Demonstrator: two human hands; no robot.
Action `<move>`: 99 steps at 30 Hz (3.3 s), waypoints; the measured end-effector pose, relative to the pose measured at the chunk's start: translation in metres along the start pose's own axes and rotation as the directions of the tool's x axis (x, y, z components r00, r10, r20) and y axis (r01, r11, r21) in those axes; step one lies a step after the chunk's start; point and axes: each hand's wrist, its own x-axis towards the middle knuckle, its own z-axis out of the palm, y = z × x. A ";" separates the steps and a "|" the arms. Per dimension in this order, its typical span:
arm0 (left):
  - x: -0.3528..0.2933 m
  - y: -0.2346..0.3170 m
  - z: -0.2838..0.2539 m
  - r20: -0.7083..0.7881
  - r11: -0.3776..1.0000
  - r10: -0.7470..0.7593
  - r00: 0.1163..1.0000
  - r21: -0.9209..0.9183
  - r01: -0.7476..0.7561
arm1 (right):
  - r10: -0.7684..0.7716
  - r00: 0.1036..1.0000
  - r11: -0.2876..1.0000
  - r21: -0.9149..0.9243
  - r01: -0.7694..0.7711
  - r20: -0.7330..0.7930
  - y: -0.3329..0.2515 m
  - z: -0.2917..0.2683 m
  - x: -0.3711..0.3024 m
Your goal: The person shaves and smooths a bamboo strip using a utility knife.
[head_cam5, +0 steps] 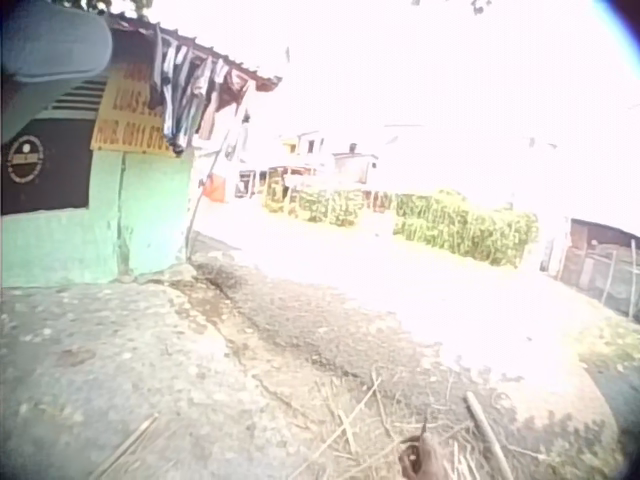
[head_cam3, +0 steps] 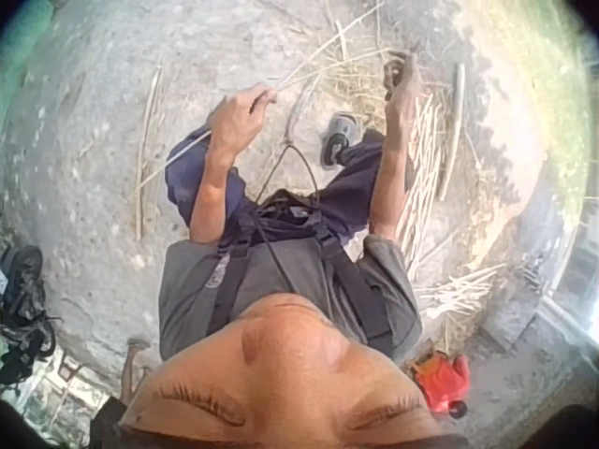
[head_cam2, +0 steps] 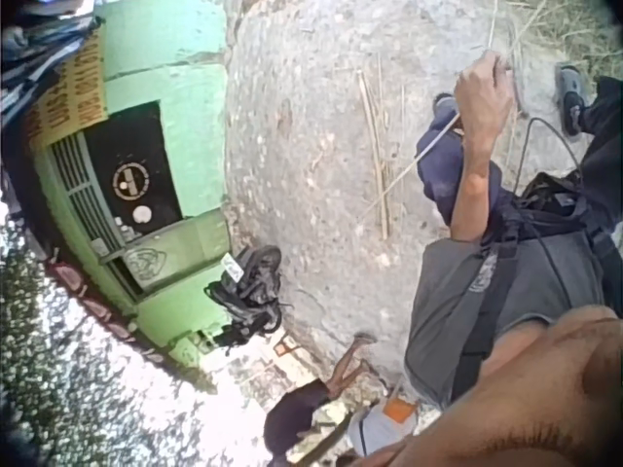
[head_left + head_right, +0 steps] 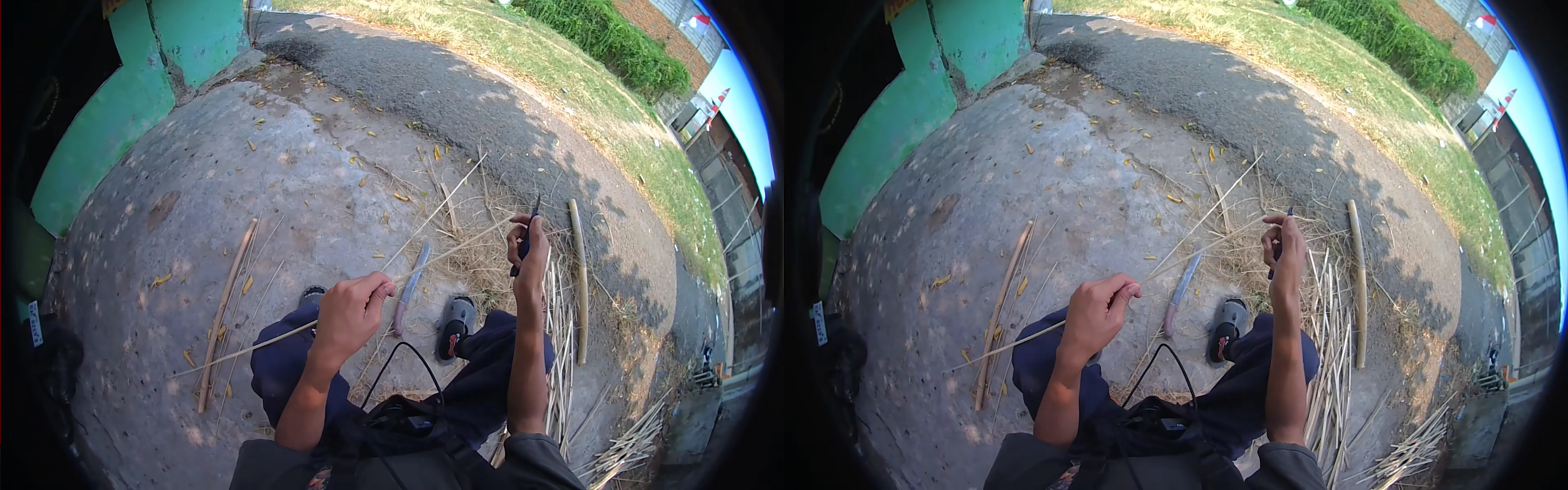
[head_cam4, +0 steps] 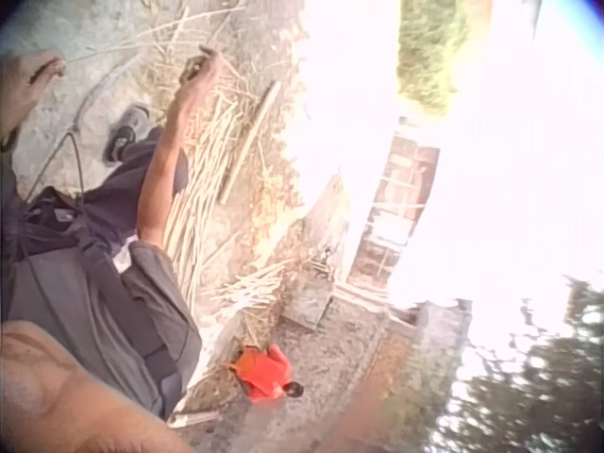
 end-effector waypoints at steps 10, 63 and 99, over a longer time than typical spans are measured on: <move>0.008 -0.006 0.002 0.037 0.996 -0.071 0.997 0.050 0.069 | 0.042 0.995 0.997 0.062 -0.047 0.087 0.008 -0.005 -0.007; 0.010 0.010 -0.008 0.052 0.991 -0.087 0.995 -0.097 0.092 | -0.213 0.872 0.744 -0.505 0.437 0.441 0.018 0.071 -0.078; 0.007 -0.003 -0.002 0.147 0.998 -0.014 0.989 -0.065 0.024 | 0.161 0.966 0.982 0.067 -0.177 0.202 0.023 0.039 -0.020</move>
